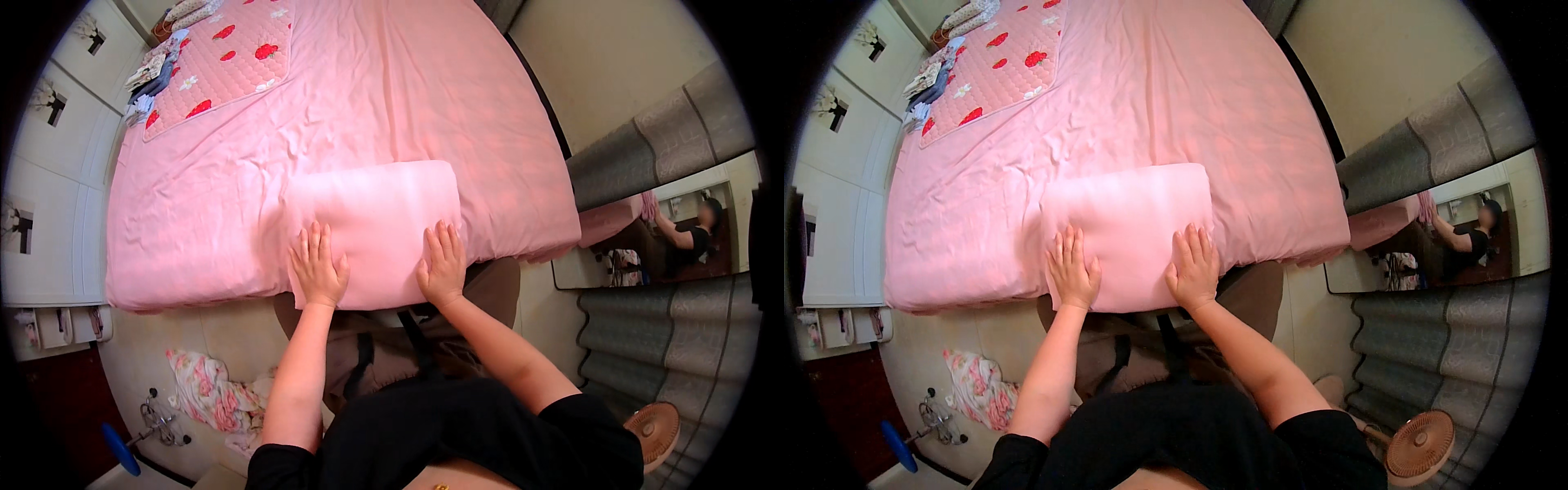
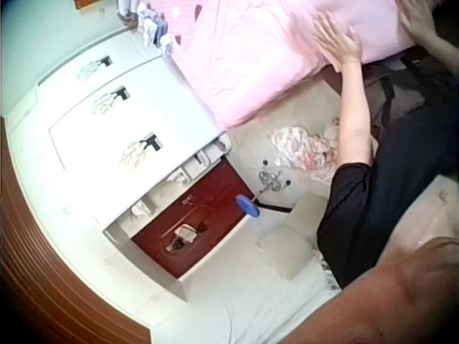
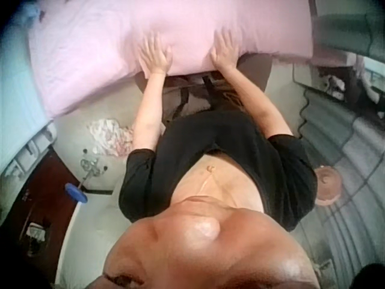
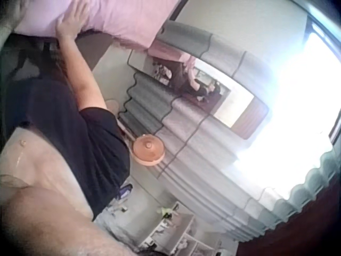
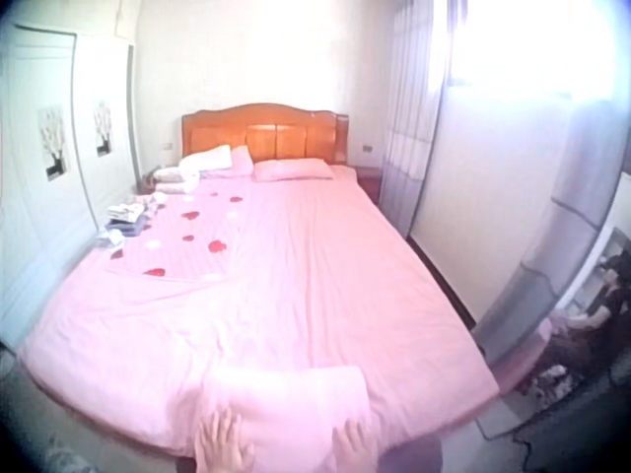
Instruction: The person folds a pink bedsheet on a bed. They smooth the sheet, fold it in half multiple times, and roll it into a compact bundle. Finally, they lift the folded sheet and place it on a stack of other folded linens at the head of the bed.
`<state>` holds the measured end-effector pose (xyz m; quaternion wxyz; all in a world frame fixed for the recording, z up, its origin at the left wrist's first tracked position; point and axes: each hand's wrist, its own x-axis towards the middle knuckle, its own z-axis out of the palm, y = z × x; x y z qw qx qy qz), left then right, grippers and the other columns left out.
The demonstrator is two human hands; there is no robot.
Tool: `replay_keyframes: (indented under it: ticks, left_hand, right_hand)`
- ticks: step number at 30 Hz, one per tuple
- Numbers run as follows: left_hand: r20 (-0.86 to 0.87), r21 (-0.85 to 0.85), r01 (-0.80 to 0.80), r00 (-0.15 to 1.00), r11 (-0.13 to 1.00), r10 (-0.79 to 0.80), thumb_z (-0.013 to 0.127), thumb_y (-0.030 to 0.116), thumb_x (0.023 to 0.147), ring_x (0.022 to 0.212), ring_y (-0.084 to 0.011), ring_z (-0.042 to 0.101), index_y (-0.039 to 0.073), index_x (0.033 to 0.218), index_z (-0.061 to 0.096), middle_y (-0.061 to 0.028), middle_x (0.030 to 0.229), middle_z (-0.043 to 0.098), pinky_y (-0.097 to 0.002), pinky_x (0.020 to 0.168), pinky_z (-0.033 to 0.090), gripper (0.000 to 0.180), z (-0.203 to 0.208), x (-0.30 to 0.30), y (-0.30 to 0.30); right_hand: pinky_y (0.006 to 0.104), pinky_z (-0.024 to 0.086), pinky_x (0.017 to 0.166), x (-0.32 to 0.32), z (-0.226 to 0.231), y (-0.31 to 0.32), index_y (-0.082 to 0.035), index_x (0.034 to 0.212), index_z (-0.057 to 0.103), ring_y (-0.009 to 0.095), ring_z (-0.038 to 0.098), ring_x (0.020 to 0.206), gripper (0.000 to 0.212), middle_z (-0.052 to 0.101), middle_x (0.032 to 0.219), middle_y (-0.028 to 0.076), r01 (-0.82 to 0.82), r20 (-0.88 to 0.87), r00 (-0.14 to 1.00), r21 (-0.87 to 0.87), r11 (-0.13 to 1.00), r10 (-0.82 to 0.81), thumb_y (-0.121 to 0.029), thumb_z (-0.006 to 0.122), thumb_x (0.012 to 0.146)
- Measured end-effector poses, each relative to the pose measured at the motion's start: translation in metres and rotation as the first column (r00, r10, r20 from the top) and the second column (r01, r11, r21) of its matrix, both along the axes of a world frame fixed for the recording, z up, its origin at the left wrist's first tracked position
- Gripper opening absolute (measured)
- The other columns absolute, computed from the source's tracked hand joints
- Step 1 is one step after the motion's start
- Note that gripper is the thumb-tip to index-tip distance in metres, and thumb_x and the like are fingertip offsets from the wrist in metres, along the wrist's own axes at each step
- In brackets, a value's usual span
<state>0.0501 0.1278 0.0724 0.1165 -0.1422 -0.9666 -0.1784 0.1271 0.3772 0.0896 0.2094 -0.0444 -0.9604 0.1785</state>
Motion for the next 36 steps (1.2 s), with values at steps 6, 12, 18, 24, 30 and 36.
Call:
replay_keyframes:
  ticks: [6, 12, 18, 24, 30, 36]
  left_hand:
    - [0.003, -0.022, 0.015, 1.000, 1.000, -0.015, 0.054, 0.039, 0.084, 0.148, -0.0321, 0.023, 0.014, 0.151, 0.037, -0.0069, 0.160, 0.030, -0.0604, 0.117, 0.012, 0.073, -0.013, 0.005, 0.000]
    - [-0.004, -0.028, 0.011, 1.000, 1.000, -0.011, 0.054, 0.040, 0.085, 0.148, -0.0320, 0.023, 0.014, 0.151, 0.036, -0.0070, 0.160, 0.030, -0.0603, 0.117, 0.013, 0.074, -0.010, 0.002, 0.002]
    - [0.039, 0.002, -0.054, 0.998, 0.999, 0.054, 0.055, 0.037, 0.085, 0.148, -0.0317, 0.023, 0.013, 0.151, 0.036, -0.0075, 0.159, 0.031, -0.0578, 0.118, 0.014, 0.074, 0.002, -0.002, -0.001]
    - [-0.028, 0.024, -0.033, 0.999, 0.999, 0.033, 0.055, 0.036, 0.085, 0.148, -0.0335, 0.022, 0.009, 0.151, 0.035, -0.0110, 0.159, 0.031, -0.0567, 0.118, 0.014, 0.074, -0.005, 0.001, 0.000]
    - [-0.040, -0.005, -0.029, 0.999, 1.000, 0.028, 0.054, 0.035, 0.085, 0.148, -0.0342, 0.022, 0.008, 0.152, 0.033, -0.0116, 0.159, 0.030, -0.0569, 0.118, 0.015, 0.075, -0.009, -0.002, 0.002]
    - [-0.037, -0.076, -0.089, 0.996, 0.993, 0.086, 0.053, 0.033, 0.087, 0.148, -0.0328, 0.023, 0.009, 0.152, 0.034, -0.0111, 0.159, 0.031, -0.0574, 0.117, 0.017, 0.072, -0.004, -0.010, 0.004]
  right_hand:
    - [0.0519, 0.030, 0.111, 0.007, -0.019, -0.001, -0.008, 0.140, 0.051, 0.038, 0.034, 0.142, 0.065, 0.040, 0.152, 0.018, -0.012, -0.076, 0.997, -0.015, 1.000, 0.011, -0.023, 0.056, 0.077]
    - [0.0515, 0.031, 0.111, 0.005, -0.016, 0.001, -0.009, 0.141, 0.049, 0.038, 0.035, 0.141, 0.065, 0.041, 0.152, 0.017, 0.005, -0.045, 0.999, 0.009, 1.000, -0.005, -0.023, 0.056, 0.078]
    - [0.0513, 0.032, 0.110, 0.000, 0.005, 0.001, -0.009, 0.140, 0.050, 0.036, 0.037, 0.140, 0.062, 0.042, 0.150, 0.016, -0.013, -0.032, 0.999, -0.014, 1.000, 0.013, -0.022, 0.057, 0.079]
    - [0.0513, 0.030, 0.112, 0.007, -0.013, 0.001, -0.008, 0.140, 0.050, 0.036, 0.036, 0.140, 0.064, 0.042, 0.150, 0.017, -0.007, -0.079, 0.997, -0.016, 1.000, 0.006, -0.022, 0.055, 0.078]
    - [0.0547, 0.027, 0.114, 0.006, -0.008, 0.002, -0.007, 0.141, 0.048, 0.038, 0.035, 0.141, 0.066, 0.039, 0.152, 0.018, -0.009, -0.045, 0.999, -0.027, 1.000, 0.008, -0.024, 0.056, 0.078]
    - [0.0589, 0.021, 0.114, -0.045, 0.055, -0.015, -0.006, 0.147, 0.040, 0.038, 0.026, 0.145, 0.071, 0.035, 0.154, 0.019, 0.025, 0.282, 0.958, 0.118, 0.993, -0.057, -0.039, 0.059, 0.087]
